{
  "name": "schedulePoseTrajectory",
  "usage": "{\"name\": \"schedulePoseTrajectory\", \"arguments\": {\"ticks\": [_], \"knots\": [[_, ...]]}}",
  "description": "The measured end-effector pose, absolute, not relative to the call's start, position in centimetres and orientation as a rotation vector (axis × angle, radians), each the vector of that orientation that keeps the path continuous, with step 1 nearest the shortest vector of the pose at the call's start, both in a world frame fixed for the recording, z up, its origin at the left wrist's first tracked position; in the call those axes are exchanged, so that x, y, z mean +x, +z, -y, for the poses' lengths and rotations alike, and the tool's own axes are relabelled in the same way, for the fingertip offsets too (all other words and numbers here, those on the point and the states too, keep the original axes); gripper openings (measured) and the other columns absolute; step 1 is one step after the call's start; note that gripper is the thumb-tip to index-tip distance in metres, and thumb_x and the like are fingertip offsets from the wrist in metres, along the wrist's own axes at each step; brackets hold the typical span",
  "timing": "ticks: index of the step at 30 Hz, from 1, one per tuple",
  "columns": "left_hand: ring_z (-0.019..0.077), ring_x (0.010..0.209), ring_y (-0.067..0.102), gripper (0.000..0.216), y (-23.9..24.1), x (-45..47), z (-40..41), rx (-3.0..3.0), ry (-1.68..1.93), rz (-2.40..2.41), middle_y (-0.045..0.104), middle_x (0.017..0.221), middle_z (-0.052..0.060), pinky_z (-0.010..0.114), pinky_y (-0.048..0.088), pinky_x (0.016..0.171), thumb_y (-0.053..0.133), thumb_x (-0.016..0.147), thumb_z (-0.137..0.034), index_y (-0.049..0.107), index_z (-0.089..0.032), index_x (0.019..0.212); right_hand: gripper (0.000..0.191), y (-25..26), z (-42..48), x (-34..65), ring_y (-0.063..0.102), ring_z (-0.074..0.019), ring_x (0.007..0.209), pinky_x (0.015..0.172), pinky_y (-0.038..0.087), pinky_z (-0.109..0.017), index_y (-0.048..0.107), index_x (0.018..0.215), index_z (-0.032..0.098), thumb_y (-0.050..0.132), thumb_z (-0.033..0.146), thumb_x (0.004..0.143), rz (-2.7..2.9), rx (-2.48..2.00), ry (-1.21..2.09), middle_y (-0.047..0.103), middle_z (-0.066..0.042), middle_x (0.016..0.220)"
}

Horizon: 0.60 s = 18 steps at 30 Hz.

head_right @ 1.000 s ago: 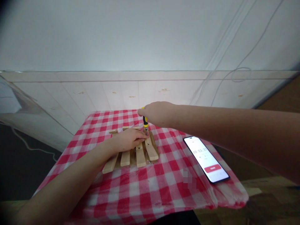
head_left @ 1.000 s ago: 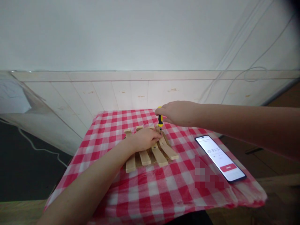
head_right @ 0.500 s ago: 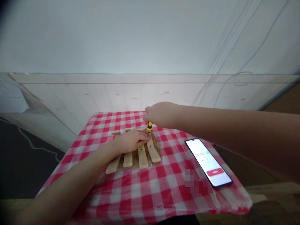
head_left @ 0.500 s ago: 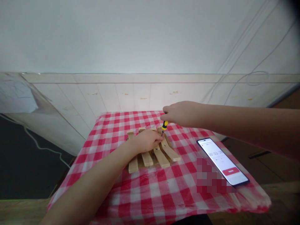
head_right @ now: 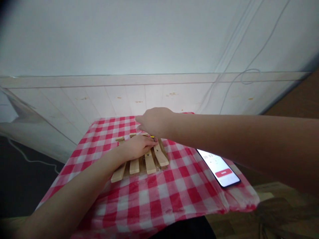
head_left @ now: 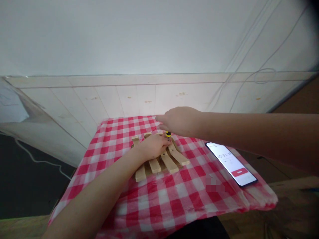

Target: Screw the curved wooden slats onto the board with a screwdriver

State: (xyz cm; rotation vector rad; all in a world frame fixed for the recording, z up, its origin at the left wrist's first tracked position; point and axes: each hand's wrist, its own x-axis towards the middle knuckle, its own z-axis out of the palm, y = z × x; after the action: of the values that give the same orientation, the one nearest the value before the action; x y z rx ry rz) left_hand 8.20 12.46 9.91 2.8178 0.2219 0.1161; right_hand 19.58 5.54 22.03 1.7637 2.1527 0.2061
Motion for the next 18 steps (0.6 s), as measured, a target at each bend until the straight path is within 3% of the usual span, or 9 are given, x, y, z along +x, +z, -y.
{"name": "schedulePoseTrajectory", "arguments": {"ticks": [7, 9, 12, 16, 18], "knots": [[0.0191, 0.092, 0.065, 0.03, 9.9, 8.2, -12.5, 2.83, 0.059, -0.271, 0.071, 0.101, 0.005, 0.031, 0.047, 0.083, 0.042, 0.09, -0.018, 0.07, -0.02, 0.1, 0.026, 21.6, -4.0, 20.9, 0.059, -0.0147, 0.075, 0.062, 0.039, -0.026, 0.061, 0.111, 0.015, 0.046, 0.021, 0.09, -2.413, 1.617, -0.114, 0.067, -0.01, 0.098], [0.0202, 0.096, 0.064, 0.029, 9.9, 8.3, -12.5, 2.837, 0.053, -0.249, 0.071, 0.105, 0.006, 0.032, 0.047, 0.084, 0.041, 0.091, -0.018, 0.07, -0.018, 0.099, 0.027, 21.6, -4.5, 21.1, 0.061, -0.0176, 0.074, 0.062, 0.038, -0.028, 0.064, 0.103, 0.014, 0.044, 0.029, 0.093, -2.297, 1.747, 0.001, 0.068, -0.011, 0.091], [0.0201, 0.098, 0.063, 0.029, 10.0, 8.4, -12.5, 2.839, 0.048, -0.229, 0.07, 0.108, 0.006, 0.031, 0.046, 0.086, 0.041, 0.091, -0.018, 0.069, -0.017, 0.097, 0.047, 21.0, -5.8, 21.9, 0.062, -0.0247, 0.075, 0.06, 0.036, -0.032, 0.066, 0.096, 0.013, 0.033, 0.046, 0.096, -2.145, 1.907, 0.325, 0.068, -0.015, 0.085], [0.0182, 0.098, 0.063, 0.029, 10.1, 8.3, -12.5, 2.826, 0.063, -0.233, 0.07, 0.107, 0.005, 0.029, 0.045, 0.088, 0.042, 0.09, -0.018, 0.069, -0.019, 0.1, 0.043, 20.3, -6.2, 23.3, 0.062, -0.0219, 0.081, 0.062, 0.037, -0.031, 0.051, 0.129, 0.018, 0.036, 0.039, 0.095, -2.348, 1.84, 0.22, 0.066, -0.014, 0.107], [0.0183, 0.098, 0.063, 0.029, 10.1, 8.3, -12.5, 2.831, 0.066, -0.245, 0.07, 0.106, 0.005, 0.03, 0.045, 0.089, 0.042, 0.09, -0.018, 0.07, -0.019, 0.1, 0.044, 20.5, -5.6, 23.3, 0.061, -0.0202, 0.079, 0.062, 0.038, -0.031, 0.047, 0.134, 0.021, 0.041, 0.033, 0.092, -2.358, 1.799, 0.137, 0.067, -0.012, 0.107]]}}
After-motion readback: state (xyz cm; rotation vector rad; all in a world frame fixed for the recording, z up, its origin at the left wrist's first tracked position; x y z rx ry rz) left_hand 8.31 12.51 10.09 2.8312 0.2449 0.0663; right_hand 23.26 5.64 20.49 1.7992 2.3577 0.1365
